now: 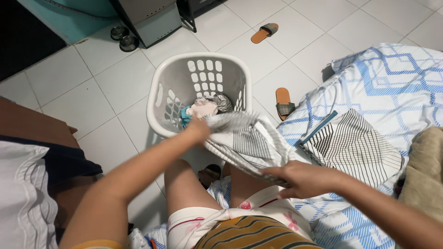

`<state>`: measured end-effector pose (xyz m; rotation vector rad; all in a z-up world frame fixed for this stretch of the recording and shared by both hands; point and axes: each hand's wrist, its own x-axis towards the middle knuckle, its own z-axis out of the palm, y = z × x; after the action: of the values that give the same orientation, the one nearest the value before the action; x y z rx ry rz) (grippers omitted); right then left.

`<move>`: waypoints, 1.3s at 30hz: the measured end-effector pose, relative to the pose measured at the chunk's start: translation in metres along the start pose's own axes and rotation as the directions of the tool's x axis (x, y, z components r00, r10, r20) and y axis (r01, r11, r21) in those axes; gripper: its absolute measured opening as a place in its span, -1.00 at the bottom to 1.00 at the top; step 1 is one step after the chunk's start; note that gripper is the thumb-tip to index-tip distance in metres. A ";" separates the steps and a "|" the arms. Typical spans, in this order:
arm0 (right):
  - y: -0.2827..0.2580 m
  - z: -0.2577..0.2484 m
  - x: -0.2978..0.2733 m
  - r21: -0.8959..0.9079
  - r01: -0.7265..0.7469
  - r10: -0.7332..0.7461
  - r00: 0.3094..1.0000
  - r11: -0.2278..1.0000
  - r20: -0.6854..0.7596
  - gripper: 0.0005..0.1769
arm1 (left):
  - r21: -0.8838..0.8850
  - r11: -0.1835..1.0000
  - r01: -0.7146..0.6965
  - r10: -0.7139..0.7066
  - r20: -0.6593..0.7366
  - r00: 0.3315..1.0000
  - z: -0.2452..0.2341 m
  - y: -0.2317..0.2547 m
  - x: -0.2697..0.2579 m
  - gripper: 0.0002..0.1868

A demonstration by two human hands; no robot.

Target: The person sits on the floor and folds clothes taken from a white laundry basket. They unfold and fold a black garment, then a striped shirt, and finally a white towel with blue and yellow stripes, placing each folded item on the bed beside them.

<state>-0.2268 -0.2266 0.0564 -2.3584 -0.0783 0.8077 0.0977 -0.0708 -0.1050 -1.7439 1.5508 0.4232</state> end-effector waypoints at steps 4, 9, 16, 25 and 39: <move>0.063 -0.001 0.024 -0.068 -0.094 0.097 0.995 0.993 0.039 -0.39 | -0.053 0.904 0.423 -0.426 -0.140 0.894 0.018 -0.075 -0.006 -0.58; 0.155 -0.106 0.084 -0.402 -0.588 0.383 0.787 0.702 -0.483 -0.72 | -0.249 0.682 0.687 -0.681 -0.558 0.474 -0.041 -0.168 -0.086 -0.64; 0.111 -0.151 0.102 -0.694 -0.618 -0.058 0.730 0.369 -0.681 -0.73 | -0.244 0.571 0.784 -0.783 -0.448 0.431 -0.034 -0.140 -0.172 -0.71; 0.087 -0.116 0.084 -0.852 -0.450 0.148 0.893 0.266 -0.425 -0.75 | -0.177 0.913 0.367 -0.404 -0.275 0.872 0.092 -0.020 -0.162 -0.83; 0.148 -0.132 0.091 -0.681 -0.482 0.127 0.855 0.551 -0.502 -0.60 | -0.275 0.890 0.364 -0.436 -0.278 0.856 0.058 -0.025 -0.160 -0.93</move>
<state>-0.0996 -0.3943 0.0015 -3.4464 0.2231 0.4430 0.1008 0.0826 -0.0268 -2.3441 1.3383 0.0823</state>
